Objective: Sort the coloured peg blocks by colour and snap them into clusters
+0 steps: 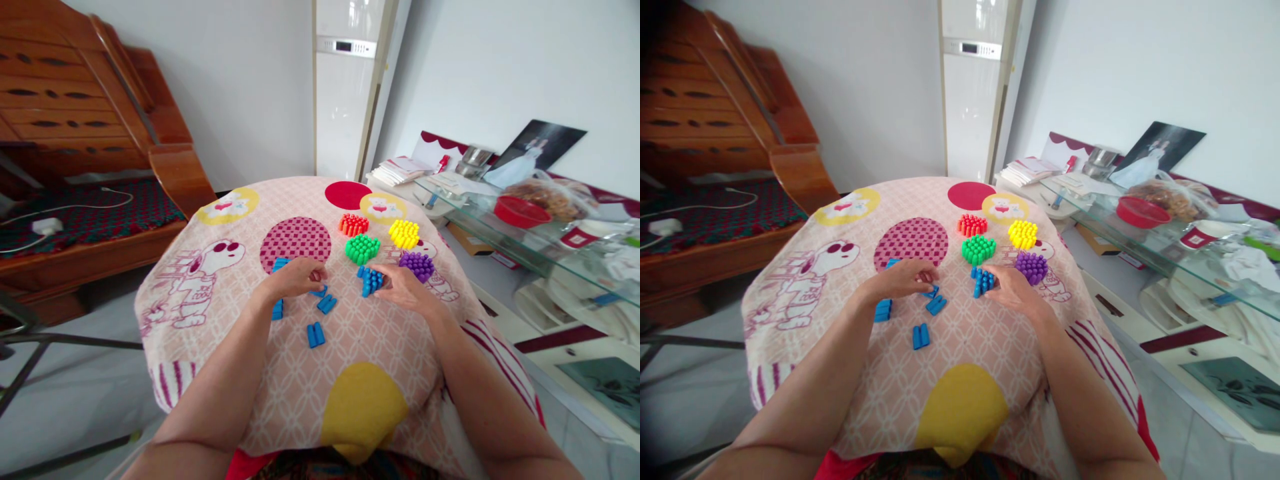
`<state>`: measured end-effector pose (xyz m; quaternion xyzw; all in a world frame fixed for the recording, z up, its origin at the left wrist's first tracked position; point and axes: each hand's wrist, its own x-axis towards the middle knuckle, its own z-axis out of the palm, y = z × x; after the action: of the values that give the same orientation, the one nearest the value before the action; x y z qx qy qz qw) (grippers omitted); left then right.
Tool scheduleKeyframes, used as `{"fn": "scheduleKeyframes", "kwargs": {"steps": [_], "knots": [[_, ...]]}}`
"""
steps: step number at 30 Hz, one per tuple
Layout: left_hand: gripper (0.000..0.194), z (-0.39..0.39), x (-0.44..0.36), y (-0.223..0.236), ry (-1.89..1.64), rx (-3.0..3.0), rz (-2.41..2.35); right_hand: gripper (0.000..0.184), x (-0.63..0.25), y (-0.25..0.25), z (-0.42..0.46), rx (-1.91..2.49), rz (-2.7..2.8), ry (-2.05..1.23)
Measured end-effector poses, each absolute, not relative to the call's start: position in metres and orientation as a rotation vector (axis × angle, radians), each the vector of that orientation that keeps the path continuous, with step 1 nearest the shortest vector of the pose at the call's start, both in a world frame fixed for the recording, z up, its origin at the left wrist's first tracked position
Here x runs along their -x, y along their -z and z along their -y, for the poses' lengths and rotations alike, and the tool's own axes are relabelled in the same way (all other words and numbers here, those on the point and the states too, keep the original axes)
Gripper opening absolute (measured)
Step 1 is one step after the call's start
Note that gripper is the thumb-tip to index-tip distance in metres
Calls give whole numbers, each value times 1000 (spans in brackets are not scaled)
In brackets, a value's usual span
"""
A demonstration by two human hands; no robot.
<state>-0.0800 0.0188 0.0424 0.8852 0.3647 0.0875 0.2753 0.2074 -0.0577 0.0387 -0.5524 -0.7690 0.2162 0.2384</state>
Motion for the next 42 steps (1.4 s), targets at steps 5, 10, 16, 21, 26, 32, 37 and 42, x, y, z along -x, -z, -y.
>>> {"fn": "scheduleKeyframes", "kwargs": {"steps": [5, 10, 16, 21, 26, 32, 37, 42], "knots": [[27, -22, 84, -39, -140, -2432, -967, 59, -206, -41, 59, 1515, 2103, -576], [14, -19, 74, -38, -306, -2416, -1059, 55, -205, -44, 60, 1520, 2133, -583], [12, -11, 46, -33, -588, -2290, -1131, 54, -204, -45, 61, 1533, 2145, -561], [11, -2, 19, -29, -712, -2146, -1091, 51, -204, -43, 60, 1541, 2162, -546], [16, 4, 6, -29, -711, -1928, -988, 55, -207, -37, 56, 1540, 2164, -532], [13, 2, 5, -23, -675, -1739, -1004, 55, -207, -37, 56, 1531, 2153, -526], [11, 3, 2, -16, -685, -1659, -922, 57, -206, -39, 56, 1506, 2160, -555], [15, 3, 5, -17, -709, -1758, -946, 55, -206, -41, 59, 1527, 2164, -549]]}}
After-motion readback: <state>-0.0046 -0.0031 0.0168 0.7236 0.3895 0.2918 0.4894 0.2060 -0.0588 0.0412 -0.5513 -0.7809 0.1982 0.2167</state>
